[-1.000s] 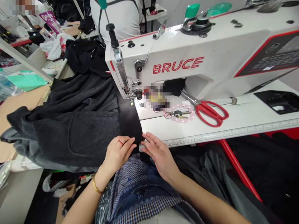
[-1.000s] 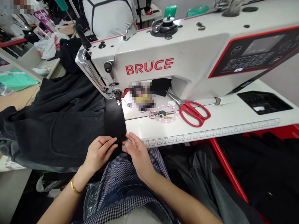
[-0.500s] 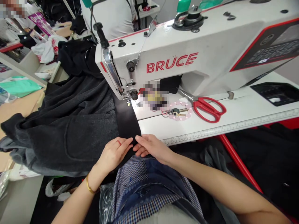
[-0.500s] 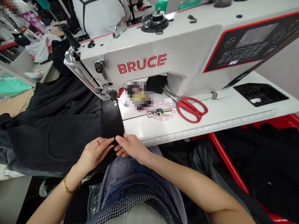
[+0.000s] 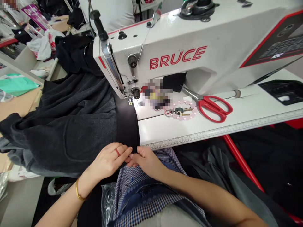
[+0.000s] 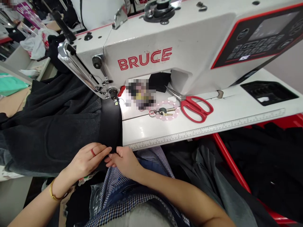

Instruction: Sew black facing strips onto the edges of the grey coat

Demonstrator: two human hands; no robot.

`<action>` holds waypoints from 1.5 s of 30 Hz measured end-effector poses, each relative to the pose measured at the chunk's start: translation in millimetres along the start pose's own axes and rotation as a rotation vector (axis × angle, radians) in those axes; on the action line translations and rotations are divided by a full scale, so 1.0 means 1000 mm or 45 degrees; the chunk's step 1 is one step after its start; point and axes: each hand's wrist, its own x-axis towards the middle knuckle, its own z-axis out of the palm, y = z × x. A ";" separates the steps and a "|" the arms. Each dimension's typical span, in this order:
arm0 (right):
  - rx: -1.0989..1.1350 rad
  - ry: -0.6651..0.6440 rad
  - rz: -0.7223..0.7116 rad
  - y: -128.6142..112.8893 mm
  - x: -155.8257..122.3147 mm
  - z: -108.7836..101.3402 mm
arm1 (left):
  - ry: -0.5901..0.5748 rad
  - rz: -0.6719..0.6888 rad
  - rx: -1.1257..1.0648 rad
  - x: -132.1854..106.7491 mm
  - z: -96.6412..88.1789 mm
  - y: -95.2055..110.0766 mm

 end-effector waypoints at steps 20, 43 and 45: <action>0.596 -0.147 0.231 -0.001 -0.009 -0.015 | 0.736 -0.812 -0.212 0.018 -0.008 -0.007; -0.338 0.087 -0.429 0.002 0.010 -0.002 | 0.059 -0.097 -0.084 0.015 0.000 0.002; -0.403 0.105 -0.455 -0.002 0.009 -0.004 | 0.042 -0.081 -0.071 0.016 -0.001 0.001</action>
